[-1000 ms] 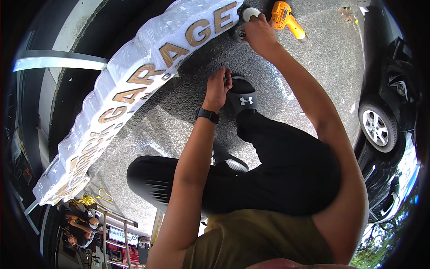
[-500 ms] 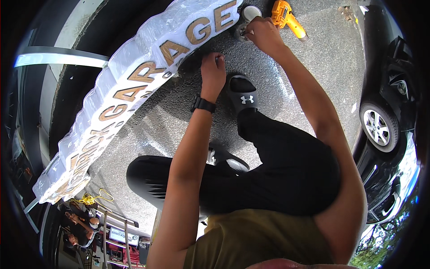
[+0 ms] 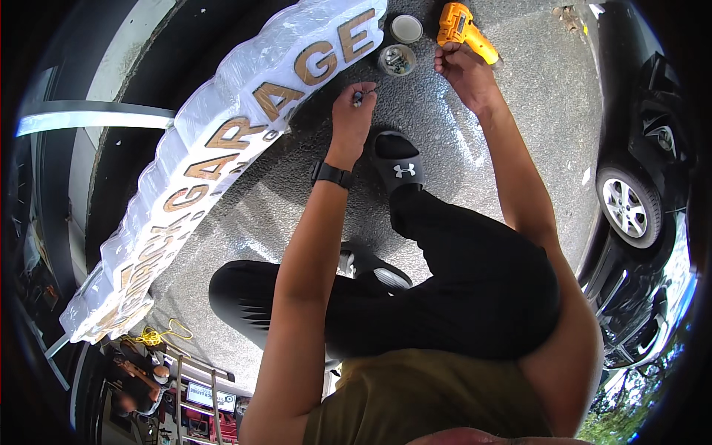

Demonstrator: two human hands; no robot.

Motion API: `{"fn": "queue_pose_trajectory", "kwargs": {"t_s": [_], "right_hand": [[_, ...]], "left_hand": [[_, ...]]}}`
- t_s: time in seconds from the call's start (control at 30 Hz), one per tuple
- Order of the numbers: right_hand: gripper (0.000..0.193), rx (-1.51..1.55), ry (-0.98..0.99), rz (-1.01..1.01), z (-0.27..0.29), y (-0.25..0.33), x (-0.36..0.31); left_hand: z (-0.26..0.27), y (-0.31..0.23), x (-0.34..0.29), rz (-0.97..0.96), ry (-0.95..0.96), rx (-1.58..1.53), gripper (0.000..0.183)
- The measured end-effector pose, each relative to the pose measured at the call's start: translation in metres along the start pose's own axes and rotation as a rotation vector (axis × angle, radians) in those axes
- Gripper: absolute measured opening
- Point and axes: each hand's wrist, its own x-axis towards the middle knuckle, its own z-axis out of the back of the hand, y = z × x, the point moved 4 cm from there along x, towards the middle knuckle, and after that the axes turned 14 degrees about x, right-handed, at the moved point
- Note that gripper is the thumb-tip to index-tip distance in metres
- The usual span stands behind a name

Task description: Installing a large commercial sign on the exterior of a building using a drill and screws.

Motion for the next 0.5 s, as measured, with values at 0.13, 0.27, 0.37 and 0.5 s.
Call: {"fn": "queue_pose_trajectory", "kwargs": {"t_s": [0.13, 0.27, 0.37, 0.5], "right_hand": [[0.019, 0.036, -0.001, -0.031, -0.014, -0.004, 0.002], [0.023, -0.658, 0.073, 0.092, -0.007, 0.02, 0.04], [0.036, -1.413, 0.105, 0.496, -0.046, 0.017, 0.056], [0.058, -1.961, 0.234, 0.758, -0.051, -0.002, 0.073]], "left_hand": [[-0.006, -0.006, 0.014, -0.368, -0.227, 0.432, 0.049], [-0.035, -0.02, 0.022, -0.435, -0.348, 0.654, 0.076], [-0.039, -0.022, 0.031, -0.553, -0.431, 0.637, 0.084], [-0.045, -0.028, 0.048, -0.594, -0.413, 0.656, 0.083]]}}
